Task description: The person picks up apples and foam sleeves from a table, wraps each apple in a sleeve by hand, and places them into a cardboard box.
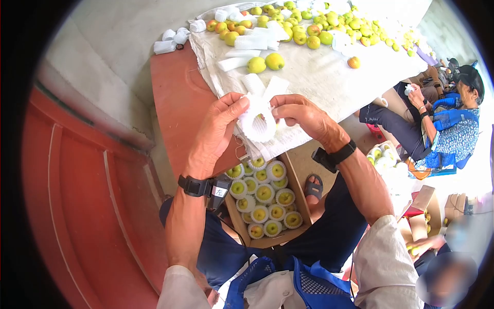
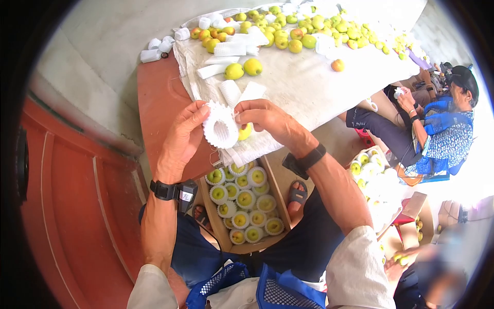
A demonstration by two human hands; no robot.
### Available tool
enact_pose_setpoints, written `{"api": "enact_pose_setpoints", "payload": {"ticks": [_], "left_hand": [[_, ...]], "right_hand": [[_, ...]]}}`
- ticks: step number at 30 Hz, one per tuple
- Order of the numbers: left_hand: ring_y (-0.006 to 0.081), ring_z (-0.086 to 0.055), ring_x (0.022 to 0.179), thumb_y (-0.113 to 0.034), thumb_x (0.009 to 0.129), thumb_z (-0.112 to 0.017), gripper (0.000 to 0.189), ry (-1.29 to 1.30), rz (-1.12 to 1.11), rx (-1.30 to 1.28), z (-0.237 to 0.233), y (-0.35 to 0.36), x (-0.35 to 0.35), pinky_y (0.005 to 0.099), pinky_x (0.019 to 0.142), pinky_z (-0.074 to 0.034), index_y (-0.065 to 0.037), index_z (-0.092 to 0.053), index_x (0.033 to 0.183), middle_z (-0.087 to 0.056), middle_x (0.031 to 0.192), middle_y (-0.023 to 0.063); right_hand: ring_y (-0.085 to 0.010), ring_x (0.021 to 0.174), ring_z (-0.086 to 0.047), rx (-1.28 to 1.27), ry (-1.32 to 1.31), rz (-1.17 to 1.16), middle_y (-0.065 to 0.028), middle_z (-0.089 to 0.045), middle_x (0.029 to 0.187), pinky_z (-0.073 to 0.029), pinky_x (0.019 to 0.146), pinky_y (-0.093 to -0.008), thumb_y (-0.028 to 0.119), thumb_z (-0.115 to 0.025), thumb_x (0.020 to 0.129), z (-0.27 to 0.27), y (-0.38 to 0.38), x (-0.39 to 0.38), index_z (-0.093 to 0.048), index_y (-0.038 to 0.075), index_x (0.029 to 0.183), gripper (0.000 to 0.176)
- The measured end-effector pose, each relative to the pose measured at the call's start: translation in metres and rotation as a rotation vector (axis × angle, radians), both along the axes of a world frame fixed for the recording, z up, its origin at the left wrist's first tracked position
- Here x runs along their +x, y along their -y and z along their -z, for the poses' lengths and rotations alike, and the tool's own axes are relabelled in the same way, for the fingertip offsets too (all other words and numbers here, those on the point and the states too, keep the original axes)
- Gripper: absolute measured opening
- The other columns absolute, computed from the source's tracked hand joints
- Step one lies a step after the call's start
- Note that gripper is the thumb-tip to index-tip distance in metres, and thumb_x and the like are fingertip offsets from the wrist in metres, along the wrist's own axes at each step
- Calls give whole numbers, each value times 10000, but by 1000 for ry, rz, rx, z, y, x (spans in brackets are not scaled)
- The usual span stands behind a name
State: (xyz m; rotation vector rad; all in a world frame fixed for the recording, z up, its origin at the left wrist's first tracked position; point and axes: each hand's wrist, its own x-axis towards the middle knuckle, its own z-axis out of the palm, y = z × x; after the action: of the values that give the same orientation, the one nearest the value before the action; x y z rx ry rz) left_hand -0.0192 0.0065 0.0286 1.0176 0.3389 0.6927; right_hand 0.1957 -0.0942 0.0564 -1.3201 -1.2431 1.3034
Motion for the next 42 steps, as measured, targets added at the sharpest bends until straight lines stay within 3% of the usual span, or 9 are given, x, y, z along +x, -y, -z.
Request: {"api": "enact_pose_setpoints", "payload": {"ticks": [4,6,10,12,17,22,28,34,42], "left_hand": [[91,-627,943,-183,994,-687,197,-10,70,-20,3,1,0,263,875,-513,-14,-659,1090,-686,996,22],[93,-627,947,-185,999,-680,200,-9,78,-21,6,0,1,264,879,-512,-12,-656,1097,-685,1003,24],[99,-628,968,-192,1016,-655,211,-10,85,-31,10,-1,1,266,890,-513,-6,-651,1116,-686,1034,31],[100,-628,976,-195,1021,-647,214,32,72,-51,7,-1,2,266,893,-513,-4,-651,1118,-687,1046,32],[105,-632,987,-205,1034,-627,221,12,87,-77,7,5,5,269,898,-517,-7,-654,1126,-690,1075,34],[62,-590,879,-253,1043,-621,211,-242,-80,12,25,9,9,240,763,-483,-52,-652,1100,-661,992,-22],[25,-510,733,-316,1045,-610,217,-488,-196,133,49,7,21,205,618,-405,-100,-630,1035,-615,900,-63],[64,-538,738,-341,1048,-589,271,-540,-315,141,76,0,40,254,593,-439,-74,-609,1088,-622,902,-21],[124,-575,838,-286,1068,-532,292,-740,-374,304,92,-4,49,302,683,-490,-4,-589,1119,-640,994,77]], "right_hand": [[-86,771,-504,75,-257,17,22,-597,882,-411,733,-255,218,-646,941,15,-7,-4,-649,5,1099,265],[-78,814,-519,38,-442,44,34,-650,902,-405,766,-244,284,-674,966,14,-7,-9,-697,64,1002,224],[-89,837,-571,69,-417,20,11,-683,937,-441,783,-258,263,-657,1001,21,-11,-8,-694,41,1048,230],[-99,869,-617,160,-586,46,-9,-699,950,-468,806,-265,234,-644,1005,18,-12,-9,-689,40,1062,207],[-80,795,-617,132,-638,58,1,-690,914,-461,679,-244,225,-665,998,18,-14,-3,-682,70,999,156],[-20,696,-494,-117,-292,75,65,-631,855,-318,560,-210,278,-720,953,35,-12,11,-682,92,977,191],[-63,725,-503,-124,-69,266,30,-608,844,-338,573,-243,318,-750,907,55,-13,11,-707,82,1000,257],[-137,810,-568,17,21,367,-29,-637,881,-457,684,-306,280,-723,935,80,-23,6,-689,7,1018,287],[-173,822,-587,115,207,476,-120,-660,884,-485,740,-337,270,-664,978,117,-32,1,-637,-49,1058,331]]}}
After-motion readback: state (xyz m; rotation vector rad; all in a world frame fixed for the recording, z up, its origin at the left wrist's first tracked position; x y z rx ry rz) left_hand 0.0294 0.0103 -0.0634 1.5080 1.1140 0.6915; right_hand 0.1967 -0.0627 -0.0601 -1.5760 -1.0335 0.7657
